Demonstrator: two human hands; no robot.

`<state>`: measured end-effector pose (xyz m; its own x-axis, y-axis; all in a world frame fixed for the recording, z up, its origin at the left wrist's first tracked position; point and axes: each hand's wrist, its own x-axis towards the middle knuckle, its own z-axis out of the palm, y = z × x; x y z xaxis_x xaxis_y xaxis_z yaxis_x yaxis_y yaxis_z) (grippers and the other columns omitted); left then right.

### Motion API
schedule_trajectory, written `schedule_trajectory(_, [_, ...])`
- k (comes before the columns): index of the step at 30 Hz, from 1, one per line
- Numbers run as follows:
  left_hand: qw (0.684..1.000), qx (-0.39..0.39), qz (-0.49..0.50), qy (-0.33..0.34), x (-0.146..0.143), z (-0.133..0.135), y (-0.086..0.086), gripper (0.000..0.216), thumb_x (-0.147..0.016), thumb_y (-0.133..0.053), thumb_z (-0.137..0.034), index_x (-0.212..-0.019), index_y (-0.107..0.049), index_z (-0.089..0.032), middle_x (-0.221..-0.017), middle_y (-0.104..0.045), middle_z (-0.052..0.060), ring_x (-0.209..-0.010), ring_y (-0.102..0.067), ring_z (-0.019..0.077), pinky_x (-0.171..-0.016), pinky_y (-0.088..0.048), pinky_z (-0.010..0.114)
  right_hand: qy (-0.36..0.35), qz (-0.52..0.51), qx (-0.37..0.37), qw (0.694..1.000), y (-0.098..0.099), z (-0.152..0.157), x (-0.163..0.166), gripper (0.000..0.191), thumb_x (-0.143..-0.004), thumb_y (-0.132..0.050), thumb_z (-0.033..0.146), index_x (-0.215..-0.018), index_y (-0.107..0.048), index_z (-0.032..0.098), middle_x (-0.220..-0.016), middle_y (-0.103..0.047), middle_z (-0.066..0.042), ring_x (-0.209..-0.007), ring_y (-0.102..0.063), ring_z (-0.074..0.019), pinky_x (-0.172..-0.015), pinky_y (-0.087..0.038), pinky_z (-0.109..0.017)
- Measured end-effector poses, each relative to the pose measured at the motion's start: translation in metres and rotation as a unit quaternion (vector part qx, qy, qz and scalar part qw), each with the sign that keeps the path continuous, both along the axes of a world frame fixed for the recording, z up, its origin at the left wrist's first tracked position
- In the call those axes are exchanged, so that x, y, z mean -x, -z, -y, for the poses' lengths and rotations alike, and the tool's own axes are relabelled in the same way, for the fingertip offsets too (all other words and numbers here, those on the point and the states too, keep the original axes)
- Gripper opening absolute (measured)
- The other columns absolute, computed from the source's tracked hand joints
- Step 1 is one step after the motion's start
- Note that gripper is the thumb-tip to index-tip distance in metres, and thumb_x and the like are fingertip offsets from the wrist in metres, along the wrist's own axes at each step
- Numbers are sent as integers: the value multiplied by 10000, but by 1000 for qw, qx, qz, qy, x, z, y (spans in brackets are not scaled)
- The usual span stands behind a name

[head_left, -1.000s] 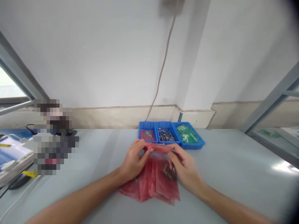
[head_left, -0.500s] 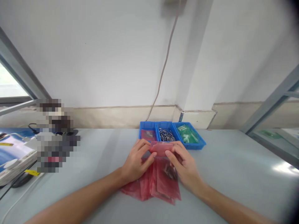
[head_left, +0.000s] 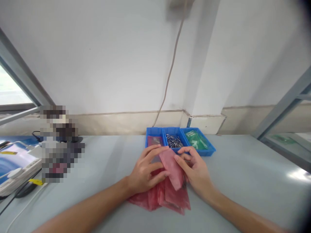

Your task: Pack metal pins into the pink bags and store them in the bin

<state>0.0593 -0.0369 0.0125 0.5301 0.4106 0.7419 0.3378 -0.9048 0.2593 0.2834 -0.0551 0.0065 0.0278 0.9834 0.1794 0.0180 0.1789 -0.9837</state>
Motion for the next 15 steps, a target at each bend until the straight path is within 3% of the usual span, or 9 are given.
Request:
schedule_trajectory(3, [1000, 9, -4, 6, 0, 0, 1, 114, -1026, -674, -260, -1120, -686, -196, -1402, -672, 123, -1402, -531, 297, -1192, -463, 505, -3, 30, -10, 1000, -2, 2, -2, 353, -971, -695, 592, -963, -613, 249, -598, -532, 78, -375, -407, -89, -362, -324, -222])
schedule_trajectory(8, [997, 71, 7, -27, -2, -1, 4, 241, -1053, -602, -236, -1293, -623, -228, -1294, -686, 108, -1296, -587, 267, -1144, -482, 481, 2, 44, -32, 999, -5, 6, -2, 439, -1054, -525, 625, -933, -668, 228, -740, -680, 10, -372, -446, -78, -383, -363, -243])
schedule_trajectory(11, [993, 93, 40, -59, -3, -3, 7, 233, -1064, -569, -221, -1292, -609, -243, -1243, -692, 95, -1277, -585, 263, -1122, -479, 471, -3, 32, -35, 999, -4, 6, 0, 430, -1064, -506, 619, -1029, -678, 225, -864, -734, -19, -382, -467, -72, -383, -376, -241])
schedule_trajectory(15, [987, 117, 73, -87, -4, -7, 10, 254, -1071, -555, -229, -1321, -593, -249, -1280, -669, 98, -1257, -586, 259, -1100, -476, 457, -6, 40, -31, 999, -3, 5, 0, 432, -1069, -516, 590, -1300, -651, 250, -1065, -755, -50, -423, -494, -68, -395, -427, -233])
